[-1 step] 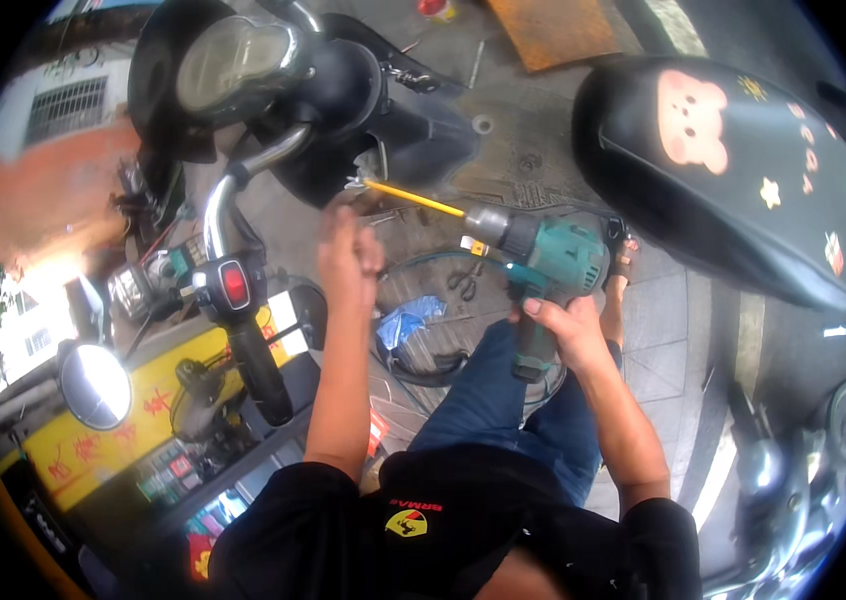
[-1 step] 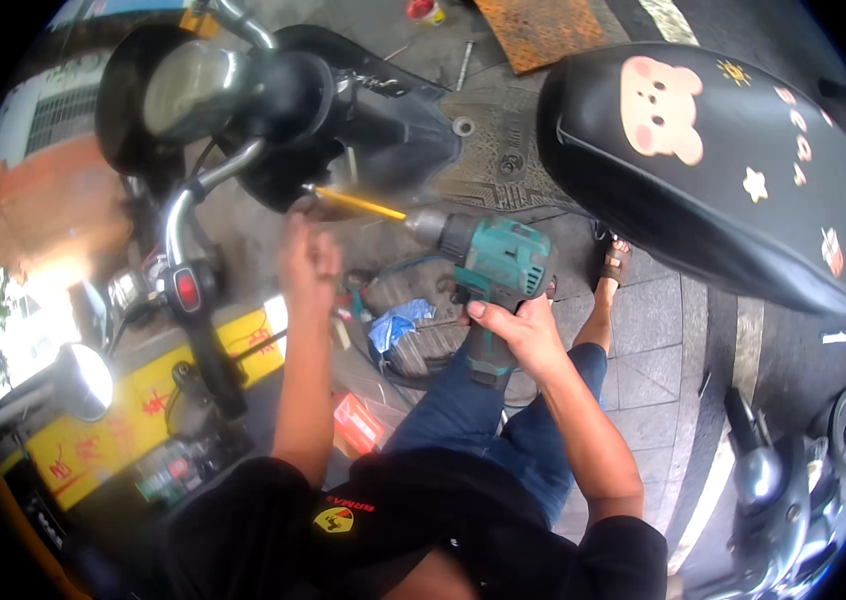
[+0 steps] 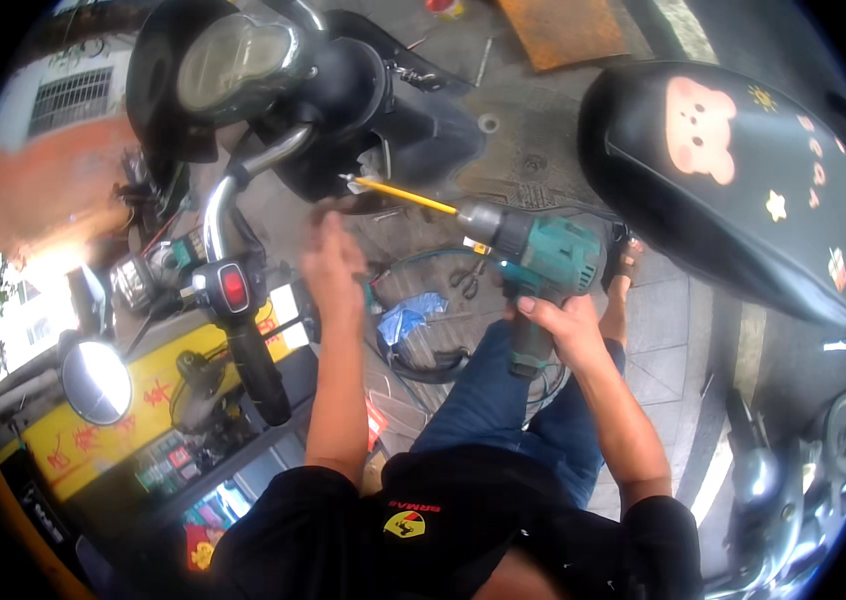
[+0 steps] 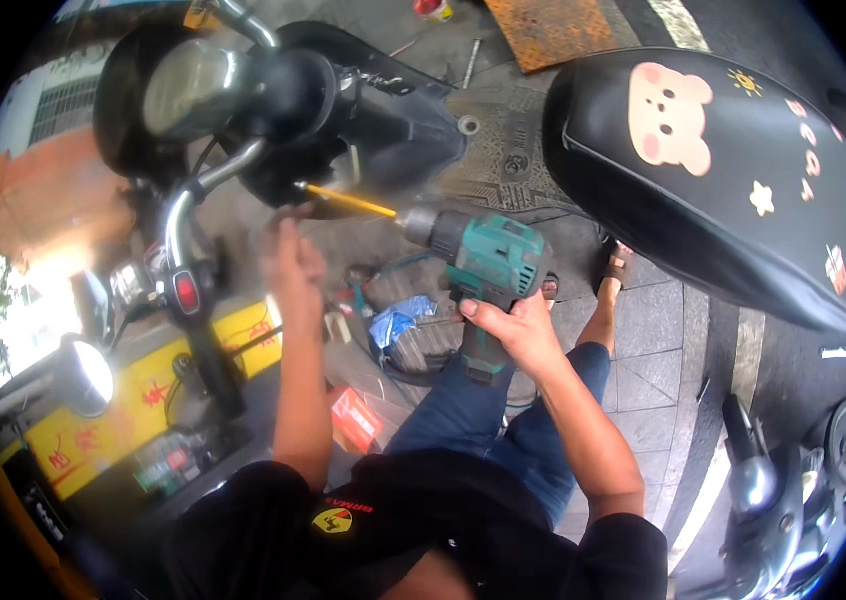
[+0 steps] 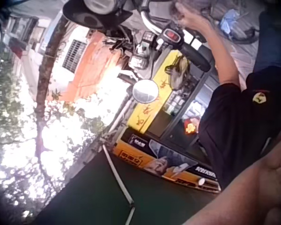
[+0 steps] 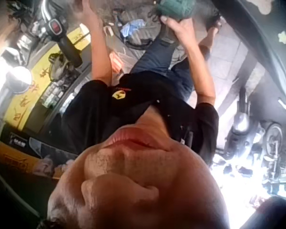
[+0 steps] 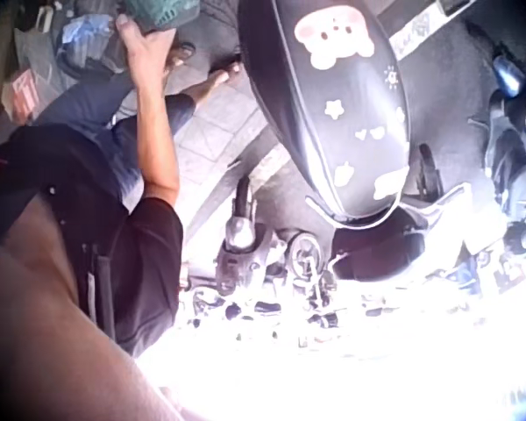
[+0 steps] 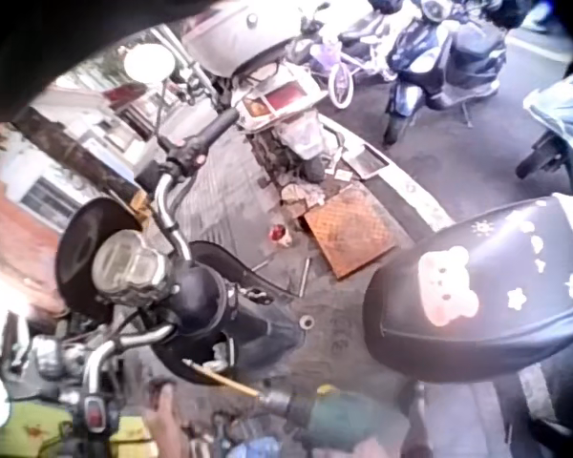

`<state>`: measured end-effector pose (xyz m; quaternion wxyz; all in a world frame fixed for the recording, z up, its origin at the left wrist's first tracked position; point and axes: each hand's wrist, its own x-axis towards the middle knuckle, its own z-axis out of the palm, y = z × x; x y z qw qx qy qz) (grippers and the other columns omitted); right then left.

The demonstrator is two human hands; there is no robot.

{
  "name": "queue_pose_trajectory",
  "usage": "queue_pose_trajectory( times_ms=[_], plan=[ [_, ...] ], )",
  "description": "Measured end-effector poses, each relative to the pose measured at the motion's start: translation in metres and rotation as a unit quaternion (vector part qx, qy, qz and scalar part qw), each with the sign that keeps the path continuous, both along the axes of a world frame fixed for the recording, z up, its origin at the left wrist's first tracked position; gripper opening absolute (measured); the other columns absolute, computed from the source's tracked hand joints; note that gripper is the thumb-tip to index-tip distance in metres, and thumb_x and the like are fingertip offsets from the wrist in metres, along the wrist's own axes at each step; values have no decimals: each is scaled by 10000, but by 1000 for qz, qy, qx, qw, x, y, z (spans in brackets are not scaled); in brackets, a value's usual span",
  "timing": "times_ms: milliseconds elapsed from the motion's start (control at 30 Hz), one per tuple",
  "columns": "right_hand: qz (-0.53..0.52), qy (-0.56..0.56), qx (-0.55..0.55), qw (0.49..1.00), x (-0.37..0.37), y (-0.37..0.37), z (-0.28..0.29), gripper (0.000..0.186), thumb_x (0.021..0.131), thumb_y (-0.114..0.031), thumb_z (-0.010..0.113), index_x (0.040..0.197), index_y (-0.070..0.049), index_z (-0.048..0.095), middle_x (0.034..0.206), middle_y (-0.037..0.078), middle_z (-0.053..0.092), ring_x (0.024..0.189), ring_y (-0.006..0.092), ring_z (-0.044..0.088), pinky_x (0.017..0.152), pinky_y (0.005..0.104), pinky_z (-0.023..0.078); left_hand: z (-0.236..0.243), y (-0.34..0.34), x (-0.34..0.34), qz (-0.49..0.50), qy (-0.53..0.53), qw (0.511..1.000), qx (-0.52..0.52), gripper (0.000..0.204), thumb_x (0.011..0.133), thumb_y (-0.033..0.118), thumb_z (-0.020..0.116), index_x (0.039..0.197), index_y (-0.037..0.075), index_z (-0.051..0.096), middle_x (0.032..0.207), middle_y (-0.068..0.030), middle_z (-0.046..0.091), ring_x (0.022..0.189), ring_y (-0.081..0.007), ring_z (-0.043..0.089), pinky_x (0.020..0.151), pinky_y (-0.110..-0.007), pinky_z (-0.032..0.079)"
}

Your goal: The person unscrews panels from a scooter using a power drill, removes a rear license plate with a pair of shears, and sprays lubricant or cleaner onto the brake mechanism and handlebars before reattaching a mirror.

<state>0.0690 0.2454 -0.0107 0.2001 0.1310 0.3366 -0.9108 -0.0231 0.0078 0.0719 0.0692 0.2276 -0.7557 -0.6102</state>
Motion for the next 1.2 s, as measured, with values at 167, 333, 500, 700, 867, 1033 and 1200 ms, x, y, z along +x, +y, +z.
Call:
queue_pose_trajectory(
  times_ms=[167, 333, 500, 700, 867, 1033, 1200],
  plan=[
    [83, 72, 47, 993, -44, -3, -4, 365, 785, -95, 654, 1117, 14, 549, 993, 58, 617, 875, 135, 576, 777, 284, 468, -18, -37, -18, 80, 79, 960, -256, 540, 790, 93, 693, 1255, -50, 458, 1122, -140, 594, 1064, -216, 540, 889, -320, 439],
    [97, 141, 59, 984, -71, -16, -11, 395, 794, -63, 634, 1167, 9, 529, 1034, 84, 622, 893, 140, 583, 760, 284, 490, -29, -34, -46, 55, 55, 902, -424, 427, 785, 99, 690, 1153, -63, 550, 1095, -157, 623, 999, -234, 579, 890, -326, 429],
    [80, 82, -2, 993, -75, -16, -16, 389, 790, -72, 638, 1156, 9, 536, 1026, 87, 626, 864, 138, 591, 728, 280, 493, -29, -25, -47, 60, -3, 872, -486, 461, 783, 187, 694, 1163, -39, 562, 1082, -162, 638, 978, -274, 594, 910, -330, 417],
    [89, 100, 16, 991, -72, -18, -17, 359, 786, -58, 624, 1129, 18, 550, 1005, 103, 636, 800, 136, 597, 714, 283, 502, -43, -42, -45, 37, 18, 853, -521, 554, 786, 210, 689, 1240, -37, 489, 1148, -189, 606, 1060, -319, 575, 952, -372, 390],
    [75, 72, -12, 995, -69, -27, -35, 367, 783, -109, 611, 1120, 21, 547, 982, 105, 637, 750, 134, 591, 692, 272, 493, -45, -40, -47, 32, 65, 832, -550, 420, 763, 196, 716, 1065, -33, 534, 993, -199, 629, 913, -350, 603, 828, -399, 431],
    [89, 5, -68, 994, -72, -27, -40, 317, 790, -101, 613, 1075, 29, 563, 936, 84, 640, 704, 112, 589, 656, 271, 491, -45, -44, -47, 23, 57, 816, -574, 390, 754, 215, 716, 1012, -21, 543, 955, -190, 628, 879, -352, 602, 789, -400, 437],
    [9, 172, 78, 982, -70, -33, -35, 328, 741, -80, 639, 1055, -2, 586, 912, 49, 650, 698, 169, 612, 681, 308, 498, -45, -43, -47, -3, 99, 819, -565, 386, 758, 228, 708, 1014, -13, 549, 933, -184, 634, 850, -347, 609, 749, -407, 444]
  ],
)
